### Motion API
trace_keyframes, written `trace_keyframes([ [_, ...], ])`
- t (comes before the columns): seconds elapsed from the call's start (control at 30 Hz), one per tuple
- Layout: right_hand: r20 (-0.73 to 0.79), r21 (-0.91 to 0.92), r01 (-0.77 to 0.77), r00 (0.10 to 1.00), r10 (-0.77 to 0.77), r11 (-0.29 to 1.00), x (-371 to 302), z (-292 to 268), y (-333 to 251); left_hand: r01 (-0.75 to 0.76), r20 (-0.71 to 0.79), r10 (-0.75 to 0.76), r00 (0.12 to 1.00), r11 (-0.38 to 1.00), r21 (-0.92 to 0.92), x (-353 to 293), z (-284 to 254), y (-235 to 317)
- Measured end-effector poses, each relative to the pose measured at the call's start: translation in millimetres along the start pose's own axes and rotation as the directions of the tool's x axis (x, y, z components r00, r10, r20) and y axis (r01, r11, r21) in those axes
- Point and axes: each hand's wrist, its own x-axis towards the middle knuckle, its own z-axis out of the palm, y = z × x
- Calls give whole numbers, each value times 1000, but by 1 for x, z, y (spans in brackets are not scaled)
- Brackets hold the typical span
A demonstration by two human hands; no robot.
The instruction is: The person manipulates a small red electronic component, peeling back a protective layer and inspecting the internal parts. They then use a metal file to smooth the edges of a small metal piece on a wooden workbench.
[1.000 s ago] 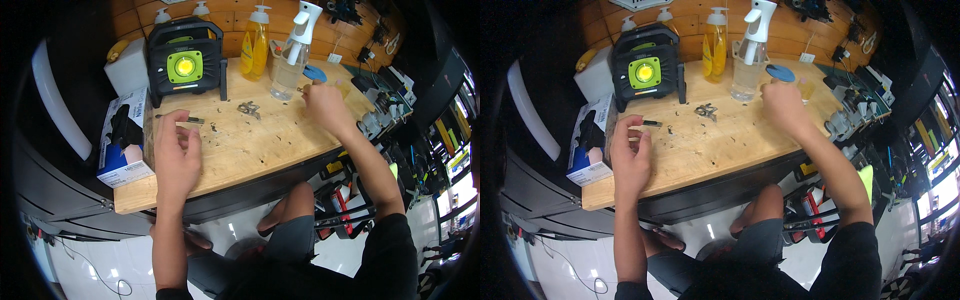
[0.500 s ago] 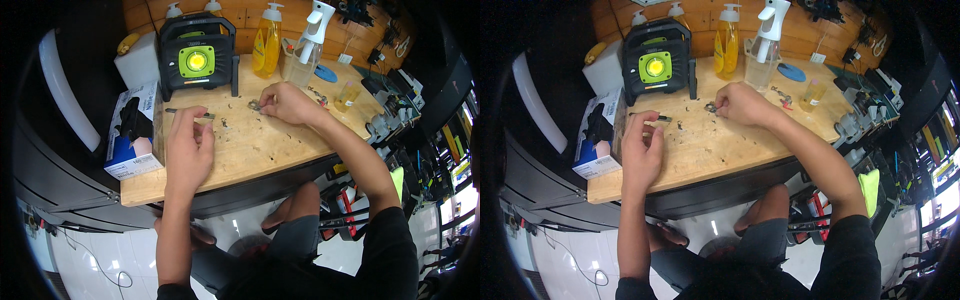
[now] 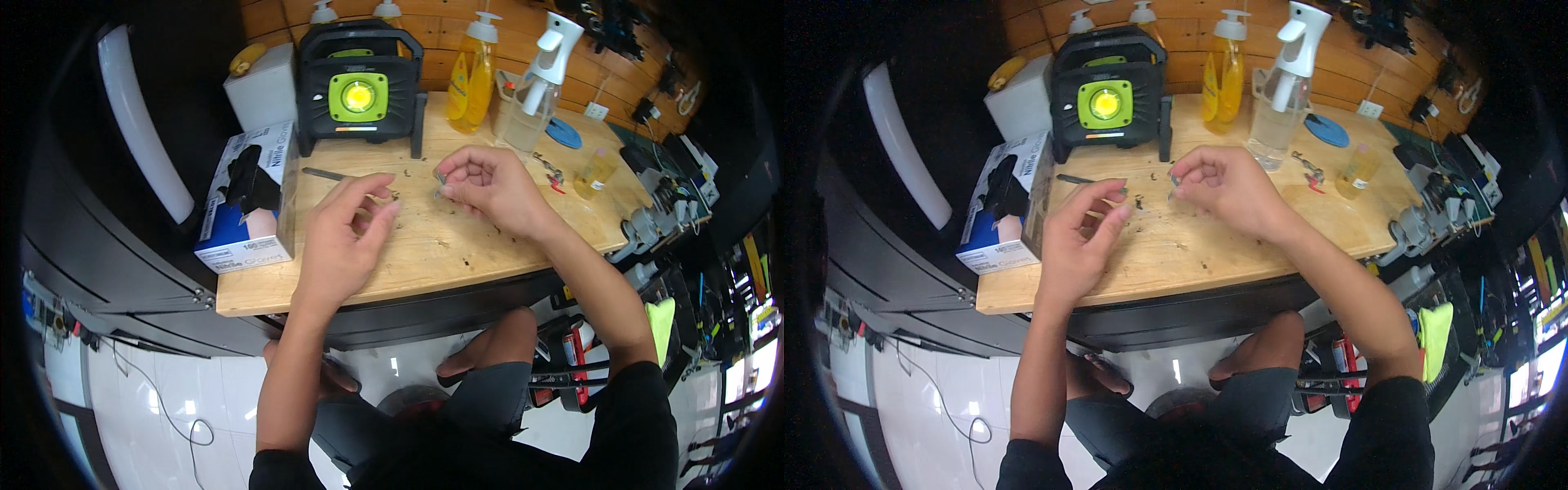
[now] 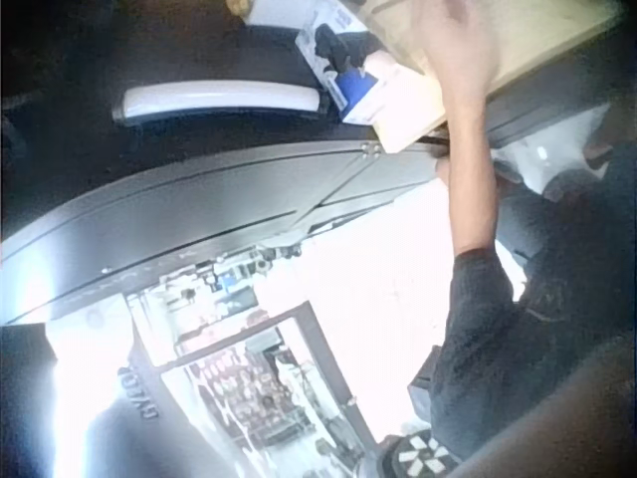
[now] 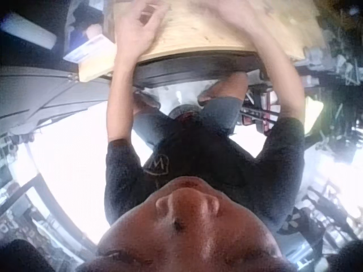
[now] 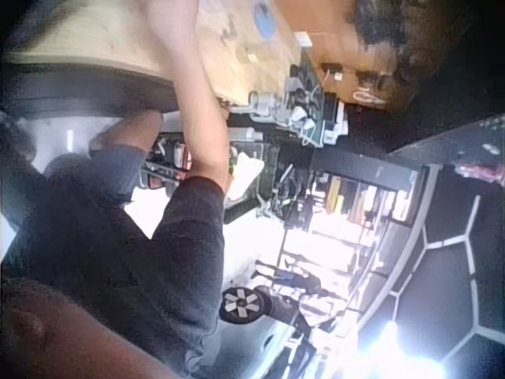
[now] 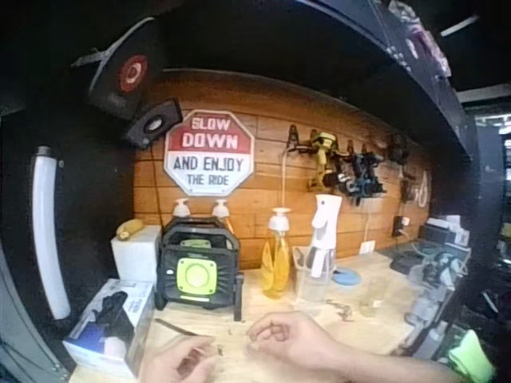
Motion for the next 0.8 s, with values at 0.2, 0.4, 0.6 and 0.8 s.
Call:
trace_keyframes([
  [0.2, 36, 215, 55, 997, -64, 975, -4, 30, -5, 27, 74, -26, 997, 1000, -11, -2, 3, 0],
  [0.4, 120, 190, 50, 990, -73, 981, 13, 42, -10, -10, -21, 11, 1000, 1000, 18, -2, 0, -2],
  [0.6, 138, 277, 56, 986, -98, 959, 23, 40, -2, 15, -39, -13, 999, 999, 44, 1, 3, 0],
  [0.8, 199, 297, 30, 976, -92, 954, 20, 36, 2, 44, -5, -43, 999, 995, 91, -1, 1, -7],
])
